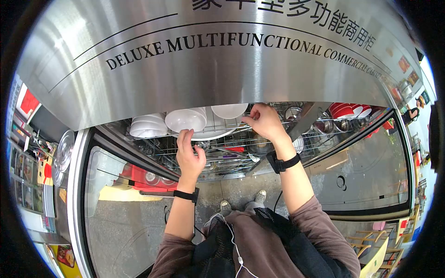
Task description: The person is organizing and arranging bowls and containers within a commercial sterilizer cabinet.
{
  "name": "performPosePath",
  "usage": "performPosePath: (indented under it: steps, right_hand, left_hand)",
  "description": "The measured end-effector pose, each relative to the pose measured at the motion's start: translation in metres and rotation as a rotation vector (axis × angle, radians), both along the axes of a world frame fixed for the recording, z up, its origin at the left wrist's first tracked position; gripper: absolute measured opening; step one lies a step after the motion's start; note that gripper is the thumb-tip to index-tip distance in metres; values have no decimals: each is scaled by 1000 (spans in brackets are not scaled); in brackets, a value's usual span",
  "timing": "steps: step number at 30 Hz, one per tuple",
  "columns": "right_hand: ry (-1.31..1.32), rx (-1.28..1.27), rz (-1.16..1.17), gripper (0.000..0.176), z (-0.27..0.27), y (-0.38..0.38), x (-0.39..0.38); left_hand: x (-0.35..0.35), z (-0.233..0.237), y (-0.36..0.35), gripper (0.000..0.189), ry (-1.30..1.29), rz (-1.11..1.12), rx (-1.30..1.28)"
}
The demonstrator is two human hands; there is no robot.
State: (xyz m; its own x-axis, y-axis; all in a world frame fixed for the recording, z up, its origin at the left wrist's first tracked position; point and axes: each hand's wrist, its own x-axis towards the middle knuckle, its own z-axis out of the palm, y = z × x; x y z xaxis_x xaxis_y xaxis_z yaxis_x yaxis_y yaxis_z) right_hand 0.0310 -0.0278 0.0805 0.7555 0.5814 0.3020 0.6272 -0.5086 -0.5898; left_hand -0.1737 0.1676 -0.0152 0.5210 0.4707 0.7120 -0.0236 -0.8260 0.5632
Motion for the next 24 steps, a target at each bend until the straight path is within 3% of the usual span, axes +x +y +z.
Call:
performPosePath:
  steps: [24]
  right_hand:
    - [74,-34,-1,35,7,-1,-3]
  left_hand:
    - [0,1,0,62,14,-1,6]
